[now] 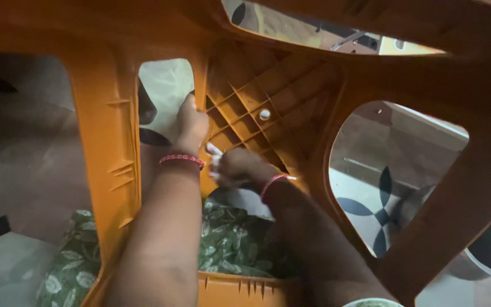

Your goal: The person wipes the underside and legs of an orange plastic stool using a white cloth. They rotate the stool to access different areas and continue wiping until the stool is upright.

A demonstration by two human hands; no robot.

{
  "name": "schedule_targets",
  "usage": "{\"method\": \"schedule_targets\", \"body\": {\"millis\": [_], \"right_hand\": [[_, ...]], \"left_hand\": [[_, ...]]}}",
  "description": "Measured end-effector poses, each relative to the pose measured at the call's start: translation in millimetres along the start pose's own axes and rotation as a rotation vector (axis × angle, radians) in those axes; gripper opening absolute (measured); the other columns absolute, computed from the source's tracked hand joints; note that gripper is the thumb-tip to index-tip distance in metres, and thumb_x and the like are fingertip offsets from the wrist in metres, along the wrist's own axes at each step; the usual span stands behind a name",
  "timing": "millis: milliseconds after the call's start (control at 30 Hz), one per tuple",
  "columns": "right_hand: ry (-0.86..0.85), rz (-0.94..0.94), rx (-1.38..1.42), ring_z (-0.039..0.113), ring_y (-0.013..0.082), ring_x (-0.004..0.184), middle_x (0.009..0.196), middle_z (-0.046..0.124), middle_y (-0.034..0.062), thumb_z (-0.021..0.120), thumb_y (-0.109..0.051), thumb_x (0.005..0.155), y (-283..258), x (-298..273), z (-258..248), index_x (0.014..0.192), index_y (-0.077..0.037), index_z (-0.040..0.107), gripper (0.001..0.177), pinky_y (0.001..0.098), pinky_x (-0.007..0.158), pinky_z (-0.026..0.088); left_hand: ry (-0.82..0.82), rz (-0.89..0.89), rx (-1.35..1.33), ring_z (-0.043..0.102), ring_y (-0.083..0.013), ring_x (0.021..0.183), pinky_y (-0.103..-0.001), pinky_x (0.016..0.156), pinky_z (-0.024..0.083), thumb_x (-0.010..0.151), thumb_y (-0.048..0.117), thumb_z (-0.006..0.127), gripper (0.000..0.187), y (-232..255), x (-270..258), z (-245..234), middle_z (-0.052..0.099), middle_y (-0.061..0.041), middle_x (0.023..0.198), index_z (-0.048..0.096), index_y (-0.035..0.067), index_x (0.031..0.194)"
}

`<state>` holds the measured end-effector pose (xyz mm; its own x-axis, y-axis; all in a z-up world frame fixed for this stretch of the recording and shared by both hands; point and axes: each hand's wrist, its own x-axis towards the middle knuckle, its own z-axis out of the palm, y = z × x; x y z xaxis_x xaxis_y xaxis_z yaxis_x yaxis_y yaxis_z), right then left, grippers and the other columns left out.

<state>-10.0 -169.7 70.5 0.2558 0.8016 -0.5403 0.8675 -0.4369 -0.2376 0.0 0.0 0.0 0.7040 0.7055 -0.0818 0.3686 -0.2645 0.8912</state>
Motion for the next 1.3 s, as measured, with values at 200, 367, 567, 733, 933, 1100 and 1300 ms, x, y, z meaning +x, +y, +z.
{"method": "schedule_targets", "body": {"millis": [200, 367, 567, 733, 933, 1100, 1300], "right_hand": [[0.361, 0.411, 0.150, 0.070, 0.0341, 0.100, 0.110, 0.072, 0.0139, 0.054, -0.042, 0.087, 9, 22, 46, 0.103, -0.021, 0.075, 0.034, 0.0514, 0.083, 0.055], [0.337, 0.474, 0.288, 0.069, 0.0348, 0.100, 0.110, 0.072, 0.0147, 0.048, -0.045, 0.095, -3, 19, 27, 0.102, -0.019, 0.075, 0.038, 0.0527, 0.084, 0.054], [0.801, 0.229, 0.482, 0.066, 0.0391, 0.103, 0.117, 0.066, 0.0212, 0.068, -0.035, 0.078, 10, 18, 29, 0.114, -0.004, 0.064, 0.048, 0.0473, 0.087, 0.054], [1.026, -0.026, 0.024, 0.061, 0.0405, 0.107, 0.128, 0.058, 0.0246, 0.070, -0.023, 0.079, 19, 51, 78, 0.126, 0.004, 0.057, 0.056, 0.0478, 0.095, 0.047], [0.657, -0.247, 0.438, 0.060, 0.0333, 0.122, 0.126, 0.065, 0.0129, 0.062, -0.020, 0.088, 21, 78, 97, 0.121, -0.008, 0.067, 0.035, 0.0444, 0.106, 0.048], [0.638, -0.002, -0.169, 0.058, 0.0285, 0.121, 0.122, 0.065, 0.0061, 0.063, -0.033, 0.088, 19, 44, 61, 0.098, -0.020, 0.072, 0.019, 0.0453, 0.103, 0.045], [0.738, 0.131, -0.055, 0.059, 0.0330, 0.102, 0.119, 0.064, 0.0142, 0.064, -0.034, 0.081, -1, 27, 38, 0.111, -0.016, 0.075, 0.037, 0.0502, 0.080, 0.045]], "left_hand": [[0.116, 0.137, 0.092, 0.068, -0.0413, 0.110, -0.045, 0.092, 0.053, 0.088, 0.001, 0.056, 0.032, -11, 1, 12, 0.072, -0.023, 0.113, 0.061, 0.006, 0.119], [0.125, 0.106, 0.201, 0.065, -0.0454, 0.107, -0.052, 0.091, 0.051, 0.083, 0.002, 0.058, 0.044, 0, -2, 8, 0.070, -0.024, 0.113, 0.059, 0.010, 0.126], [0.103, 0.068, 0.256, 0.065, -0.0451, 0.109, -0.054, 0.093, 0.050, 0.087, 0.004, 0.058, 0.040, 6, -6, 4, 0.071, -0.022, 0.114, 0.058, 0.010, 0.126], [0.126, 0.094, 0.283, 0.064, -0.0458, 0.109, -0.053, 0.093, 0.051, 0.083, 0.002, 0.060, 0.042, 1, 3, 9, 0.070, -0.025, 0.115, 0.057, 0.007, 0.125], [0.118, 0.073, 0.339, 0.064, -0.0461, 0.107, -0.053, 0.092, 0.051, 0.083, 0.002, 0.061, 0.045, -2, 1, 6, 0.069, -0.026, 0.114, 0.055, 0.005, 0.127], [0.073, 0.018, 0.336, 0.065, -0.0446, 0.109, -0.054, 0.092, 0.050, 0.082, 0.003, 0.063, 0.045, 6, -3, -3, 0.070, -0.023, 0.112, 0.056, 0.009, 0.127], [0.087, -0.029, 0.386, 0.066, -0.0433, 0.110, -0.052, 0.093, 0.052, 0.083, 0.005, 0.065, 0.050, 8, -2, -1, 0.070, -0.023, 0.115, 0.055, 0.010, 0.132]]}}
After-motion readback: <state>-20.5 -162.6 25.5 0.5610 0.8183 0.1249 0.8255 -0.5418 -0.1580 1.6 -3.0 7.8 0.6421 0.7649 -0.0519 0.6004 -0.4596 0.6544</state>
